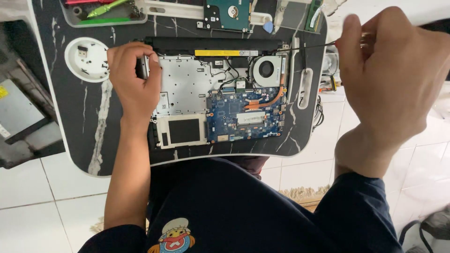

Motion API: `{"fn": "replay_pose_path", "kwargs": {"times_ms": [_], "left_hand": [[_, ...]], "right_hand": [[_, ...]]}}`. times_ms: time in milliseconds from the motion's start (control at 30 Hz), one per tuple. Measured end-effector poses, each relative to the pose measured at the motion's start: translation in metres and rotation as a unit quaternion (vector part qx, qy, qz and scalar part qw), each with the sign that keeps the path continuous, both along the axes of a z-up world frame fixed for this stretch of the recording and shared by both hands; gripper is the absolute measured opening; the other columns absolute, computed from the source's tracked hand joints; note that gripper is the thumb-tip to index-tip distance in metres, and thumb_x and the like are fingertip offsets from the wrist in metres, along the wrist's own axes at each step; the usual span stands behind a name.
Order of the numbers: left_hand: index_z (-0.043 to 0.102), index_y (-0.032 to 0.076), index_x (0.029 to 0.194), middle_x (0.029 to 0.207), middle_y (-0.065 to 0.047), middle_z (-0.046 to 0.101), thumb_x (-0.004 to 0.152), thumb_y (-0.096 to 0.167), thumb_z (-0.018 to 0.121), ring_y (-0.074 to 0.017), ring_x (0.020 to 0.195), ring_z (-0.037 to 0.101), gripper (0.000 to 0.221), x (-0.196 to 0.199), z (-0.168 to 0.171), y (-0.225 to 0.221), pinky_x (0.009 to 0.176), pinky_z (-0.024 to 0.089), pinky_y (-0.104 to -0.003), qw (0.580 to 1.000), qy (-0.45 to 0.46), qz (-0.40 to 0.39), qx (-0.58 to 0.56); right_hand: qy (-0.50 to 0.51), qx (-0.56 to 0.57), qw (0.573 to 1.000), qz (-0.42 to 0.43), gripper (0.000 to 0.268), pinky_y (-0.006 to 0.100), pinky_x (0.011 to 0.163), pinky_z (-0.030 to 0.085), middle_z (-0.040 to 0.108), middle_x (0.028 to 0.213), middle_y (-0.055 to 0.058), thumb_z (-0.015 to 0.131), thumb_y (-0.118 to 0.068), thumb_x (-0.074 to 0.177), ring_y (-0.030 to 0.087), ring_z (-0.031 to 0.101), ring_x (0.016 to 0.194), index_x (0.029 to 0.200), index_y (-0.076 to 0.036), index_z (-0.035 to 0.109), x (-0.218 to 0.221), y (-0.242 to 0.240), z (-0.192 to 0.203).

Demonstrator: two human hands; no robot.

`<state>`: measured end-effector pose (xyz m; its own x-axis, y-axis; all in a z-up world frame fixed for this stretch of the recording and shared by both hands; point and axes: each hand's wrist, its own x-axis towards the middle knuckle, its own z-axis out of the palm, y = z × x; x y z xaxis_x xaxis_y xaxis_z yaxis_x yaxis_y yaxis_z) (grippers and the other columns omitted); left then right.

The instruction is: Disassembling a laptop by removing the battery and unscrewing internal components

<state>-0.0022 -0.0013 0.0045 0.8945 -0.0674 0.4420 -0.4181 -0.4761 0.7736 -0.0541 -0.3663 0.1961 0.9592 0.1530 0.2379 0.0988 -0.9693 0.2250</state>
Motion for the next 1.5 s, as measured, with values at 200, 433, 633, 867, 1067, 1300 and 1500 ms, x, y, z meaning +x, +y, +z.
{"fn": "replay_pose_path", "kwargs": {"times_ms": [200,433,633,867,1067,1300,1500], "left_hand": [[0.065,0.000,0.102,0.103,-0.014,0.070,0.105,0.002,0.061,-0.0321,0.103,0.060,0.006,0.000,-0.002,0.002,0.093,0.043,-0.043,1.000,0.000,0.001,-0.006],[0.066,0.000,0.103,0.104,-0.015,0.070,0.106,0.002,0.062,-0.0334,0.102,0.060,0.005,0.000,-0.007,0.002,0.092,0.044,-0.044,1.000,0.004,0.001,-0.003],[0.066,0.000,0.106,0.107,-0.015,0.069,0.108,0.005,0.061,-0.0343,0.103,0.057,0.007,-0.002,-0.004,0.003,0.091,0.045,-0.047,1.000,0.010,0.000,0.005],[0.067,0.000,0.106,0.106,-0.015,0.069,0.110,0.007,0.061,-0.0341,0.105,0.060,0.010,0.001,-0.009,0.002,0.095,0.045,-0.047,1.000,0.004,-0.001,0.000],[0.068,0.000,0.107,0.107,-0.015,0.070,0.110,0.006,0.061,-0.0330,0.104,0.060,0.010,-0.002,-0.011,0.003,0.092,0.044,-0.045,1.000,0.000,0.003,0.002],[0.067,0.002,0.111,0.110,-0.014,0.068,0.112,0.011,0.060,-0.0359,0.106,0.058,0.011,0.001,-0.018,0.003,0.093,0.045,-0.051,1.000,-0.003,-0.001,-0.003],[0.067,0.000,0.109,0.108,-0.015,0.068,0.108,0.003,0.061,-0.0351,0.104,0.057,0.007,0.001,-0.013,0.005,0.092,0.044,-0.048,1.000,-0.002,-0.004,-0.012]], "right_hand": [[-0.031,-0.012,0.999,0.000,0.055,0.035,0.056,0.024,0.060,0.075,-0.002,0.078,-0.011,0.145,0.018,0.045,0.056,0.096,-0.006,0.052,0.010,0.004,-0.012],[-0.069,0.158,0.983,0.056,0.039,0.041,0.059,0.022,0.042,0.072,0.012,0.059,0.001,0.131,0.026,0.033,0.056,0.096,0.005,0.043,0.009,0.020,-0.022],[-0.113,0.166,0.977,0.072,0.038,0.042,0.054,0.022,0.042,0.072,0.011,0.051,-0.011,0.127,0.027,0.035,0.055,0.093,0.005,0.046,0.008,0.020,-0.037],[-0.130,0.171,0.973,0.086,0.034,0.042,0.056,0.028,0.046,0.073,0.011,0.052,-0.007,0.126,0.028,0.040,0.056,0.095,0.006,0.050,0.009,0.004,-0.040],[-0.116,0.192,0.964,0.145,0.036,0.041,0.055,0.034,0.057,0.079,0.014,0.052,-0.010,0.125,0.027,0.047,0.059,0.096,0.010,0.052,0.010,-0.014,-0.046],[-0.059,0.233,0.941,0.239,0.041,0.041,0.053,0.020,0.041,0.067,0.013,0.049,-0.016,0.122,0.026,0.032,0.054,0.088,0.007,0.048,0.021,-0.022,-0.041],[0.022,0.226,0.932,0.283,0.033,0.042,0.060,0.030,0.049,0.082,0.020,0.048,-0.013,0.124,0.032,0.043,0.067,0.102,0.012,0.049,0.029,-0.037,-0.025]]}}
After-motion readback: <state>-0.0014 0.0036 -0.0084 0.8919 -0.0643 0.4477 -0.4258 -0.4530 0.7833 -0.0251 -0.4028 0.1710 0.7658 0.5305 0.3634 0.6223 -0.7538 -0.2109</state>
